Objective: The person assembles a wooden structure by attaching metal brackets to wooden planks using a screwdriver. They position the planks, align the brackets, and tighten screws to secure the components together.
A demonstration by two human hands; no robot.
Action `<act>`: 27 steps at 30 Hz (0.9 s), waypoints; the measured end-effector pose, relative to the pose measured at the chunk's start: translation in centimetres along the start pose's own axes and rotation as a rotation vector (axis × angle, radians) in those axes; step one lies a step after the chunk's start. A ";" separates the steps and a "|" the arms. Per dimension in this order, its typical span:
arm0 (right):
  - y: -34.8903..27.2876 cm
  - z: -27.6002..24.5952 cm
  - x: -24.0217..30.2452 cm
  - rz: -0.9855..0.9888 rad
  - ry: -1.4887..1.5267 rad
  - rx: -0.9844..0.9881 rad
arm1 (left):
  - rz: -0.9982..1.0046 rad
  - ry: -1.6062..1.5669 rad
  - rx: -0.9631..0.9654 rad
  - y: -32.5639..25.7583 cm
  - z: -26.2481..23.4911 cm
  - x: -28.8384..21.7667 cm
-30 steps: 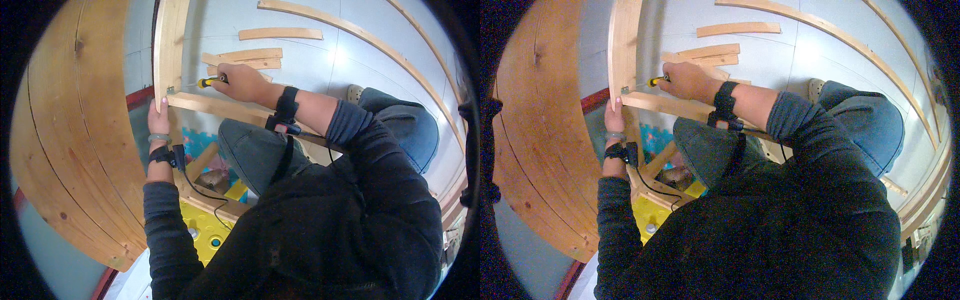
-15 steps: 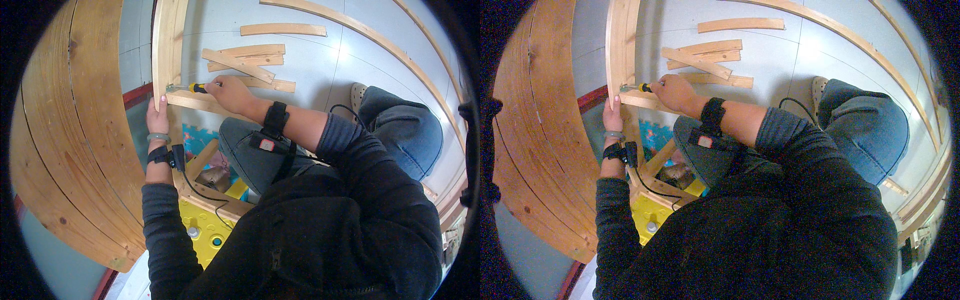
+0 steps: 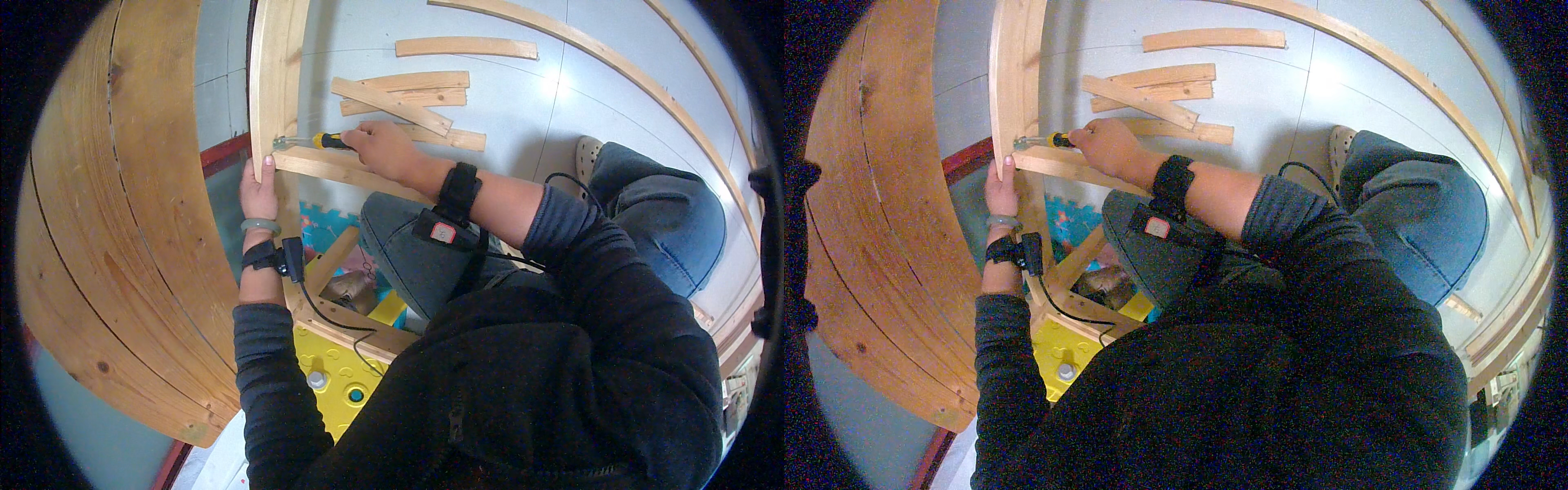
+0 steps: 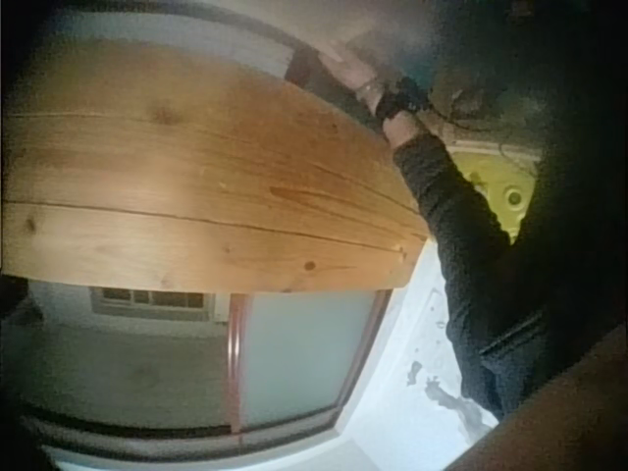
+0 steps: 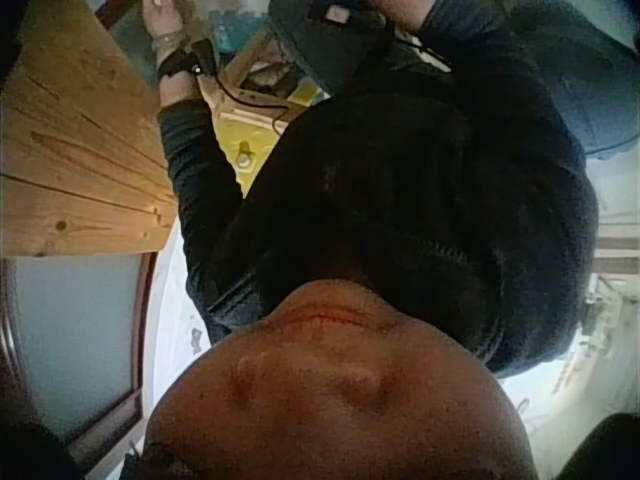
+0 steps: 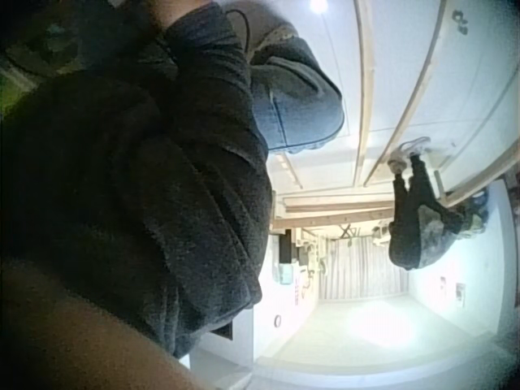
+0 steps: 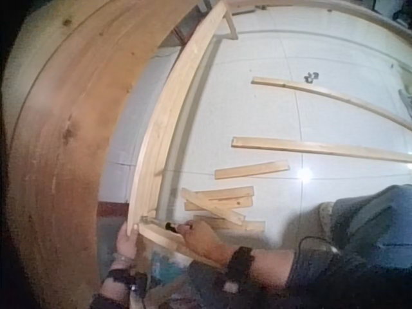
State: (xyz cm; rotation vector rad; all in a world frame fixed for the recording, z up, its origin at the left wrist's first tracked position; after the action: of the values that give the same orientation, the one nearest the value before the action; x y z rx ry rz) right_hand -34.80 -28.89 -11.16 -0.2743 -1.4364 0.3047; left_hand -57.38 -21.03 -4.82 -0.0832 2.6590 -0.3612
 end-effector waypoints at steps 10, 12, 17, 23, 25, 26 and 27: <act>0.7 0.3 -1.1 -0.389 -0.306 -0.082 | 0.067 -0.037 -0.012 -0.1 0.2 -0.1; 0.9 0.4 -1.5 -0.441 -0.267 -0.076 | 0.087 -0.069 -0.003 -0.2 0.2 -0.3; 0.8 0.1 -1.9 -0.265 -0.028 0.045 | 0.063 -0.071 0.000 -0.3 0.2 -0.6; 0.8 0.1 -1.8 -0.053 0.308 0.068 | 0.062 -0.076 -0.012 -0.2 0.3 -0.5; 0.9 0.3 -2.0 0.000 0.346 0.073 | 0.059 -0.064 0.000 -0.2 0.2 -0.5; 1.0 0.3 -2.2 0.019 0.358 0.077 | 0.053 -0.066 0.015 -0.2 0.2 -0.5; 1.1 0.4 -2.3 0.038 0.369 0.081 | 0.037 -0.052 0.020 -0.2 0.2 -0.5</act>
State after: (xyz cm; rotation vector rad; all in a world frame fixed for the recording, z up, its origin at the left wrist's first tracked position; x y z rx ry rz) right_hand -35.50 -28.72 -13.67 -0.2764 -1.0535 0.3235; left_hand -56.88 -21.21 -4.71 -0.0365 2.6013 -0.3682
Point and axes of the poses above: each hand's wrist, its own y-axis towards the middle knuckle, its own z-axis out of the palm, x = y × z, the point moved 1 cm from there along y, towards the middle knuckle, and after that the axes turned 4 degrees about -z, right-handed, at the moved point
